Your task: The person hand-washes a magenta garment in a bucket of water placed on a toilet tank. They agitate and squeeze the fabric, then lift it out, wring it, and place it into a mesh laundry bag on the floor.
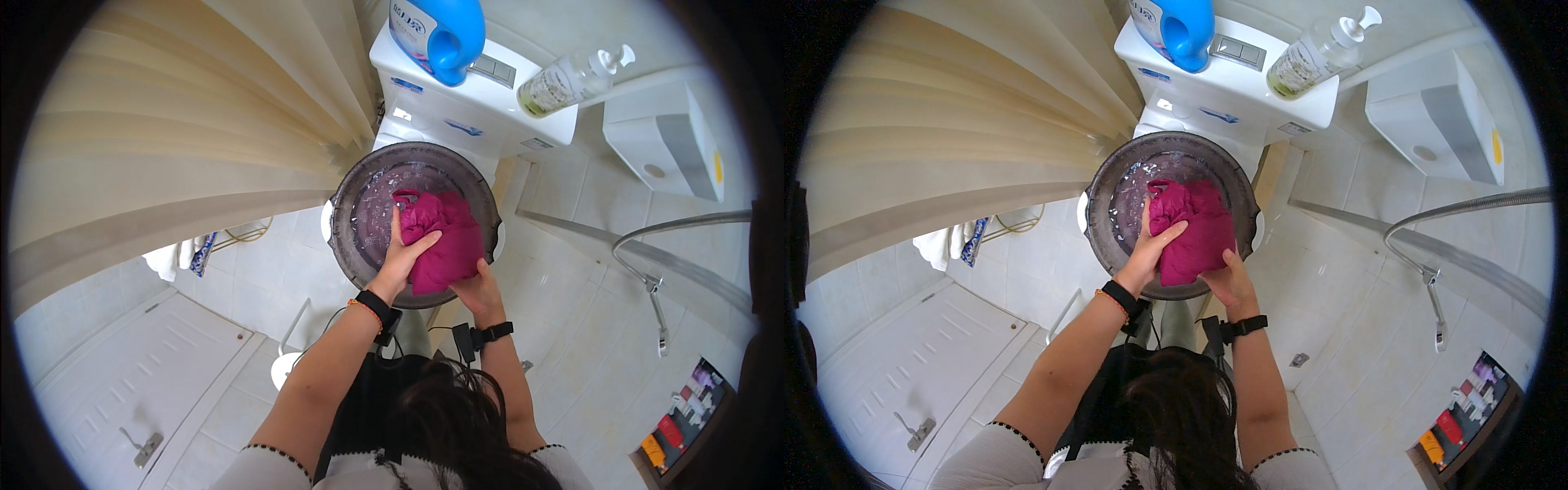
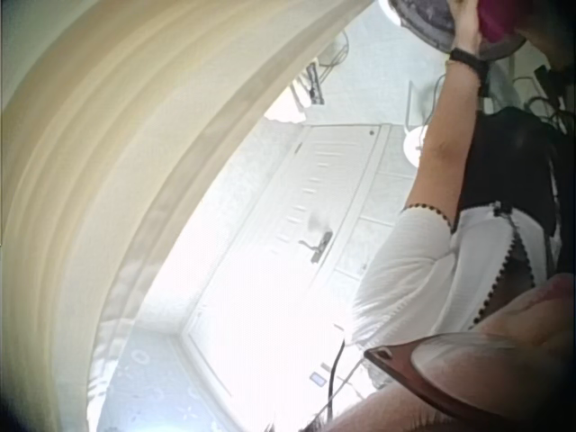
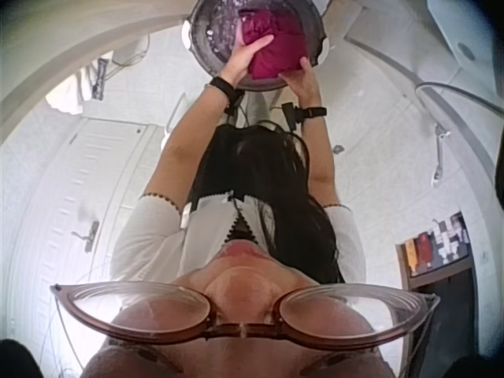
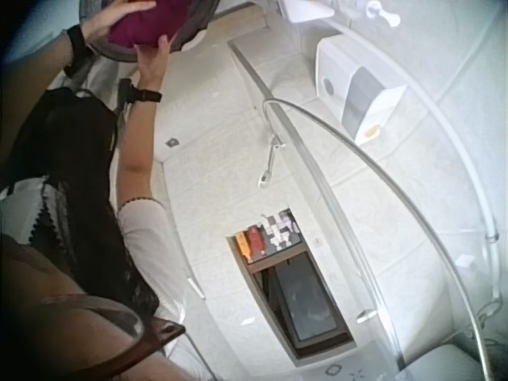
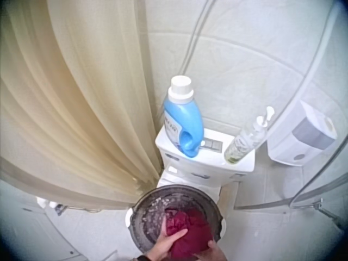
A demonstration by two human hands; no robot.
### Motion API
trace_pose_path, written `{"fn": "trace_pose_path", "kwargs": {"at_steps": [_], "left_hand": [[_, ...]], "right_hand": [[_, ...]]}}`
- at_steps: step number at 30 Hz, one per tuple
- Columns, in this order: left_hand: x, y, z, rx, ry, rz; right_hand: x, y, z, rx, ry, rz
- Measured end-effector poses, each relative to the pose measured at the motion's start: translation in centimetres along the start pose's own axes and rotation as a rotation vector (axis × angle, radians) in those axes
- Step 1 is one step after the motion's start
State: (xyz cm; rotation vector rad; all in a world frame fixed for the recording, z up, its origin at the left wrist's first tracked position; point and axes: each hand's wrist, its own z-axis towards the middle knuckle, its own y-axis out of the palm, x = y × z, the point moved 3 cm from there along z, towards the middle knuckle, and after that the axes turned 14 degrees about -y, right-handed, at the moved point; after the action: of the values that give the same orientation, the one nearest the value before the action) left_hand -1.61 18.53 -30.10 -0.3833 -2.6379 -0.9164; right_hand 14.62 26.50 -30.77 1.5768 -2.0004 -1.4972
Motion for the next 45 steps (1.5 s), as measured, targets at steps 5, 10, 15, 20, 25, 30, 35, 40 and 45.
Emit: {"fn": "trace_pose_path", "kwargs": {"at_steps": [5,10,15,20,25,30,35,40,45], "left_hand": [[1.5,-0.3,0.2,-0.150,-0.175,0.201],[2.5,-0.4,0.6,-0.103,-0.316,0.173],[2.9,0.1,1.4,-0.070,-0.181,0.123],[1.5,0.2,2.3,0.038,0.008,0.080],[0.5,-0.2,3.3,0.071,0.071,0.191],[0.4,-0.1,3.6,0.046,0.066,0.264],[1.2,-0.3,2.9,-0.160,-0.075,0.167],[1.6,-0.4,2.7,-0.173,-0.263,0.180],[1.1,0.6,3.0,-0.014,-0.232,0.155]], "right_hand": [[1.0,0.4,0.2,0.201,-0.086,-0.063],[0.7,1.4,0.4,0.169,-0.178,-0.133],[0.2,2.4,0.1,0.142,-0.219,-0.235],[0.0,3.0,1.3,0.186,-0.176,-0.166],[0.1,3.2,1.9,0.190,-0.179,-0.088],[0.5,1.6,2.7,0.246,-0.081,-0.040],[1.1,0.2,2.3,0.226,-0.072,-0.019],[0.9,-0.2,1.5,0.189,-0.063,-0.042],[0.5,0.1,1.3,0.186,-0.055,-0.017]]}}
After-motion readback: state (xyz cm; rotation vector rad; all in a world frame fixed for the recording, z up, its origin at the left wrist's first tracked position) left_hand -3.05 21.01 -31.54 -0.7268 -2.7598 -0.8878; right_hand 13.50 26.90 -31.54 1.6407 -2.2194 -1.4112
